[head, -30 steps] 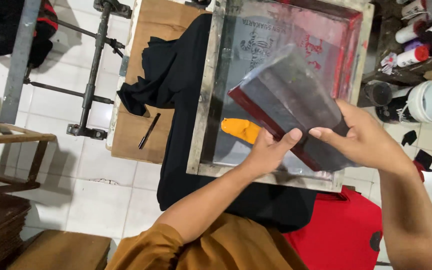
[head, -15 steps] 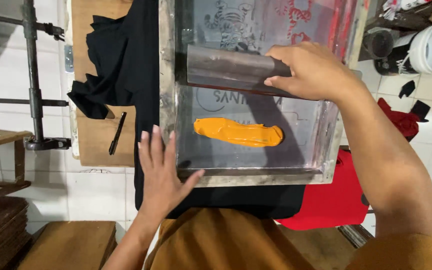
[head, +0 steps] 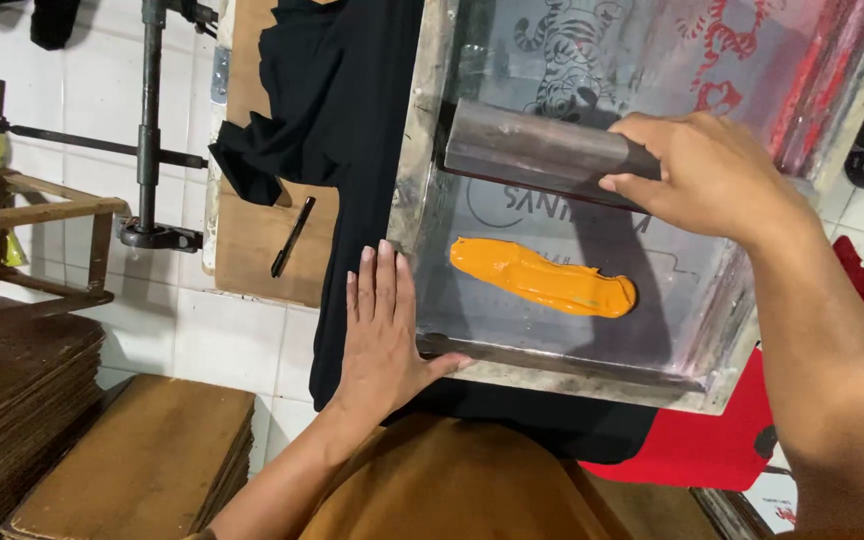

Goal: Preparing a screen and printing a design onto a black t-shirt using orange ink and a squeegee

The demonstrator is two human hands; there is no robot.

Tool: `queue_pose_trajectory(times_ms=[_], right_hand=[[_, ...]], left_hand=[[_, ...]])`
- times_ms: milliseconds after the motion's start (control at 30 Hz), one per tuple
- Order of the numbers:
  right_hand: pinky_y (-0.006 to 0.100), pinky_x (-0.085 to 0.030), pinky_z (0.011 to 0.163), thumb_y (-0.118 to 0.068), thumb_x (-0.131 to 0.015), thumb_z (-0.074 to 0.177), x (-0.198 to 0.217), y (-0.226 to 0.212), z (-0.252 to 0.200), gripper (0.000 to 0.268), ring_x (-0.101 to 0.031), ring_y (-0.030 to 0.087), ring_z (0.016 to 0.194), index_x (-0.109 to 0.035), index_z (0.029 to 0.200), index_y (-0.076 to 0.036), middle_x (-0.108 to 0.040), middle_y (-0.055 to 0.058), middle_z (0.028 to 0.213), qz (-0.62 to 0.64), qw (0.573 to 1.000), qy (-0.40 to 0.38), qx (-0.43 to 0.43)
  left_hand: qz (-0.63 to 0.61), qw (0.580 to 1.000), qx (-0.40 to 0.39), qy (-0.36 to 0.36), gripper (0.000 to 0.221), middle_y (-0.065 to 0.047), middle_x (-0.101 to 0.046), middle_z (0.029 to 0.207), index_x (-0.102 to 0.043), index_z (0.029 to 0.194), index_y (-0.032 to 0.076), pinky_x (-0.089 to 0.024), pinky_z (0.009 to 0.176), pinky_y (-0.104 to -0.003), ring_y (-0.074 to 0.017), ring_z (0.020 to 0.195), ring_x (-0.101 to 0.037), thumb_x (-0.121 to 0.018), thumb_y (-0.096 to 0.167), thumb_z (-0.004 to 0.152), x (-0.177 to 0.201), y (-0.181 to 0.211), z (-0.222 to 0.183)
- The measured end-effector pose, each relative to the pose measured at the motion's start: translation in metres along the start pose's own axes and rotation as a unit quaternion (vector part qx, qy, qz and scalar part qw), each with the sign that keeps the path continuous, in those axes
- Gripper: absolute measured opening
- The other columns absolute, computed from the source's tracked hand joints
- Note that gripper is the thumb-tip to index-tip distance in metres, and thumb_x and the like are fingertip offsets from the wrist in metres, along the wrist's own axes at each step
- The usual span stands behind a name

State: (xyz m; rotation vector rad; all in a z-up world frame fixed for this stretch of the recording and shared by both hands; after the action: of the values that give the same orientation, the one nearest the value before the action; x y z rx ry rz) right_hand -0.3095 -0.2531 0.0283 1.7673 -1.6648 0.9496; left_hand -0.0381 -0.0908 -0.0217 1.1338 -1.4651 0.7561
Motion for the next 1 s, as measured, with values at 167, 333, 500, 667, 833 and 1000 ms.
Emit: queue_pose_trajectory(times_ms=[167,333,500,667,833,1000], right_hand=[[0.058,-0.050,0.077,-0.040,-0.066,0.094,0.000,-0.015,0.000,0.034,-0.067,0.049,0.096,-0.064,0.122,-0.020,-0.075,0.015,0.104,0.001,0.998,0.038,0.046],[0.065,-0.052,0.078,-0.036,-0.063,0.098,-0.010,-0.021,-0.003,0.041,-0.065,0.046,0.107,-0.059,0.132,-0.012,-0.070,0.014,0.121,-0.008,0.997,0.062,0.035],[0.058,-0.054,0.074,-0.029,-0.070,0.094,-0.012,-0.026,-0.017,0.038,-0.068,0.043,0.099,-0.064,0.126,-0.010,-0.074,0.012,0.116,0.010,0.990,0.124,0.066],[0.051,-0.055,0.084,-0.019,-0.064,0.088,-0.022,-0.053,-0.092,0.034,-0.070,0.036,0.096,-0.068,0.121,-0.014,-0.074,0.006,0.118,-0.030,0.967,0.222,0.119],[0.039,-0.052,0.083,-0.017,-0.067,0.086,-0.061,-0.085,-0.137,0.036,-0.070,0.023,0.106,-0.069,0.123,-0.016,-0.074,0.001,0.126,-0.018,0.963,0.241,0.120],[0.034,-0.045,0.083,-0.010,-0.065,0.080,-0.074,-0.093,-0.144,0.043,-0.068,0.019,0.114,-0.072,0.122,-0.015,-0.073,-0.002,0.130,-0.008,0.952,0.292,0.096]], left_hand=[[-0.006,1.000,0.004,0.002,0.148,-0.024,-0.009,0.171,-0.013,0.163,-0.003,-0.018,0.128,-0.057,-0.0438,0.159,-0.010,-0.056,0.103,0.069,0.005,-0.001,-0.001],[-0.029,1.000,0.000,-0.006,0.150,-0.025,-0.006,0.171,-0.010,0.163,-0.004,-0.015,0.128,-0.057,-0.0443,0.159,-0.008,-0.059,0.103,0.068,-0.002,-0.002,-0.001],[-0.034,0.999,-0.009,-0.010,0.154,-0.026,-0.005,0.171,-0.008,0.163,-0.004,-0.013,0.129,-0.056,-0.0442,0.159,-0.006,-0.062,0.103,0.067,-0.001,-0.001,-0.001],[-0.059,0.998,0.002,0.002,0.152,-0.024,-0.010,0.171,-0.011,0.163,-0.002,-0.019,0.128,-0.056,-0.0437,0.159,-0.012,-0.066,0.101,0.066,-0.003,-0.003,-0.001],[-0.044,0.999,0.002,-0.009,0.152,-0.029,-0.007,0.170,-0.009,0.162,-0.006,-0.014,0.130,-0.054,-0.0439,0.159,-0.009,-0.055,0.104,0.068,-0.003,-0.004,-0.001],[-0.109,0.994,-0.002,-0.007,0.157,-0.038,-0.005,0.167,-0.006,0.162,-0.007,-0.014,0.129,-0.055,-0.0483,0.158,-0.009,-0.069,0.097,0.062,-0.010,-0.004,-0.005]])
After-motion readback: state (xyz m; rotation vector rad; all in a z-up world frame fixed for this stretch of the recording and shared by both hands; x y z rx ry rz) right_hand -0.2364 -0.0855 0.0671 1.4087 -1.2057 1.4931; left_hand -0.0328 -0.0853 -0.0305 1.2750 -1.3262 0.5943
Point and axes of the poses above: each hand's wrist, its own z-axis towards the middle knuckle, its own x-axis out of the back of the hand, y = z × x, the point moved 10 cm from there along z, towards the middle knuckle
